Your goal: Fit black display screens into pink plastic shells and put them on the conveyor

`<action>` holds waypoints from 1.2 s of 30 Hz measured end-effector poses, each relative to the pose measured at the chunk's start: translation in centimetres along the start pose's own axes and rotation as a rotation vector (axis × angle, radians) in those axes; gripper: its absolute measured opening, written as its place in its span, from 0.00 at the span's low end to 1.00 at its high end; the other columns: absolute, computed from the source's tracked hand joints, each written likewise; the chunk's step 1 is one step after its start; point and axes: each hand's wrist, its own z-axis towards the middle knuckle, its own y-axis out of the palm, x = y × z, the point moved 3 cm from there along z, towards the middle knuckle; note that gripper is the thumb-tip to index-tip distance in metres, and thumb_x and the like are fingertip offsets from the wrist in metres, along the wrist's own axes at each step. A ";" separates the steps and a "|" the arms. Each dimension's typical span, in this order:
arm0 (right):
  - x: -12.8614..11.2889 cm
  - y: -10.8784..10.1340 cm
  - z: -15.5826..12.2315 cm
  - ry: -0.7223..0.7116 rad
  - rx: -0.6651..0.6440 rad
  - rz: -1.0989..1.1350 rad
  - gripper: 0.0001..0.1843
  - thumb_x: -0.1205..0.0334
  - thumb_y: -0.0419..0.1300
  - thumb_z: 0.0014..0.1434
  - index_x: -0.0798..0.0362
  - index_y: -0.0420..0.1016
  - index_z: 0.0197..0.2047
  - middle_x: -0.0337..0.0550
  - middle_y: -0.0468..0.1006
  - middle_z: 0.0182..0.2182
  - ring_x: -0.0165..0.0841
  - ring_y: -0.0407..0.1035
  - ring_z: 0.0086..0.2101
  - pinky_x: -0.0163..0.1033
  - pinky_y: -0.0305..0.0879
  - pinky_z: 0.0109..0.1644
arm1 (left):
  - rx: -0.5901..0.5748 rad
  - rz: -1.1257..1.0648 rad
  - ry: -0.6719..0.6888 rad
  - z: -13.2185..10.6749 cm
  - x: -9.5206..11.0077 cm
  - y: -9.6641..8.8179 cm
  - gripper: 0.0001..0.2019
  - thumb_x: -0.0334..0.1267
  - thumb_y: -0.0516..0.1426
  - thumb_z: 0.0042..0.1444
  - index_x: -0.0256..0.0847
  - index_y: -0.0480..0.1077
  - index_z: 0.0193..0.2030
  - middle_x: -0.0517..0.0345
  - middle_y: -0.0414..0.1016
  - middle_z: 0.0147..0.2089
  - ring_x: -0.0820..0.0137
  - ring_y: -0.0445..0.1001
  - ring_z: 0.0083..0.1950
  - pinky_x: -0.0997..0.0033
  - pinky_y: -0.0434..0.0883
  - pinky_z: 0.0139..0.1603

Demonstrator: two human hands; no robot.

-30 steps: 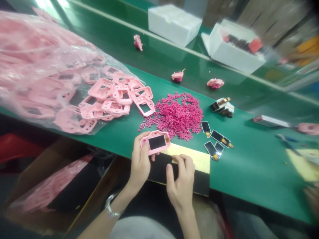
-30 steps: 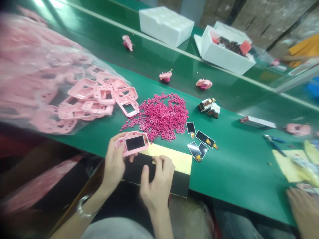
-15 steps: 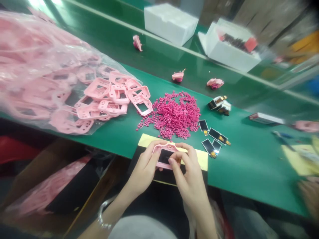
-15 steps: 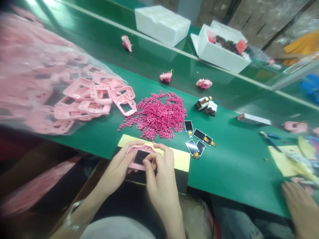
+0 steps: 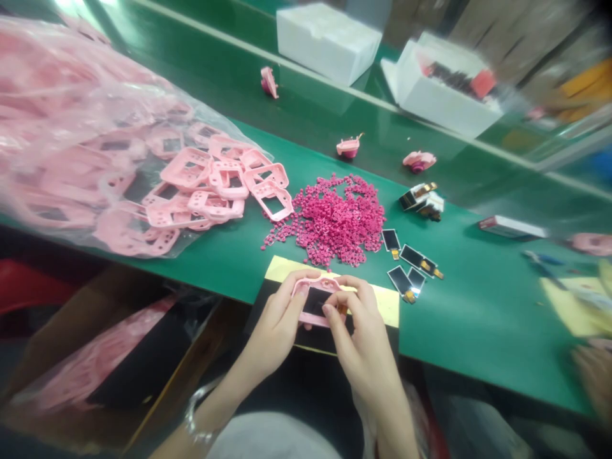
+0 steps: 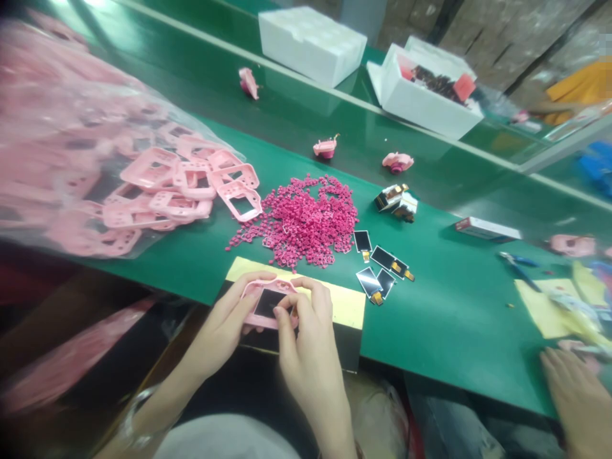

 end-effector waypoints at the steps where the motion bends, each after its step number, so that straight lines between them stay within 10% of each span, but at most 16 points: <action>1: -0.1 0.0 0.0 0.002 -0.003 0.008 0.06 0.67 0.53 0.68 0.48 0.70 0.40 0.46 0.67 0.54 0.34 0.67 0.54 0.36 0.69 0.51 | 0.001 0.004 0.000 0.0 0.0 0.0 0.16 0.47 0.49 0.71 0.43 0.71 0.56 0.63 0.70 0.31 0.74 0.68 0.26 0.77 0.63 0.24; 14: 0.5 0.6 0.1 0.006 0.057 -0.048 0.04 0.64 0.56 0.67 0.49 0.71 0.39 0.46 0.71 0.47 0.34 0.71 0.44 0.38 0.70 0.46 | 0.021 0.037 -0.019 -0.3 -0.2 -0.1 0.15 0.46 0.51 0.70 0.43 0.72 0.54 0.59 0.75 0.40 0.75 0.71 0.28 0.77 0.70 0.28; 20: 1.5 1.0 -0.4 0.360 0.285 0.364 0.17 0.48 0.52 0.70 0.46 0.67 0.56 0.41 0.77 0.43 0.32 0.75 0.38 0.36 0.72 0.42 | 0.049 -0.052 -0.109 -0.4 -0.3 -0.1 0.16 0.47 0.52 0.68 0.41 0.73 0.51 0.64 0.68 0.26 0.74 0.66 0.22 0.78 0.64 0.21; 25: 2.4 2.3 -0.9 0.443 0.130 0.537 0.22 0.49 0.65 0.60 0.48 0.71 0.53 0.43 0.80 0.45 0.36 0.77 0.41 0.39 0.74 0.44 | -0.047 0.063 -0.067 -0.8 -0.2 0.6 0.19 0.49 0.50 0.69 0.42 0.72 0.56 0.59 0.75 0.34 0.71 0.71 0.26 0.74 0.68 0.25; 29: 6.5 -2.8 -2.1 0.472 0.501 0.322 0.25 0.47 0.66 0.54 0.51 0.74 0.52 0.48 0.80 0.48 0.42 0.76 0.47 0.43 0.73 0.48 | 0.093 0.430 0.161 0.9 0.7 -1.5 0.20 0.47 0.50 0.68 0.42 0.70 0.61 0.50 0.78 0.50 0.66 0.75 0.40 0.69 0.71 0.40; 32: 10.7 -10.1 -4.5 0.695 0.894 -0.238 0.30 0.46 0.59 0.57 0.52 0.73 0.58 0.54 0.79 0.50 0.49 0.75 0.48 0.52 0.72 0.50 | 0.390 0.733 0.158 4.2 2.2 -5.2 0.17 0.47 0.52 0.67 0.42 0.73 0.55 0.51 0.80 0.42 0.62 0.75 0.38 0.65 0.67 0.41; 36: 14.1 -16.1 -6.5 0.828 0.959 -0.475 0.38 0.49 0.62 0.53 0.64 0.72 0.62 0.72 0.76 0.49 0.69 0.68 0.52 0.72 0.61 0.53 | 0.661 1.073 0.207 9.9 5.4 -9.2 0.17 0.47 0.50 0.68 0.40 0.77 0.47 0.45 0.81 0.42 0.52 0.77 0.44 0.61 0.64 0.42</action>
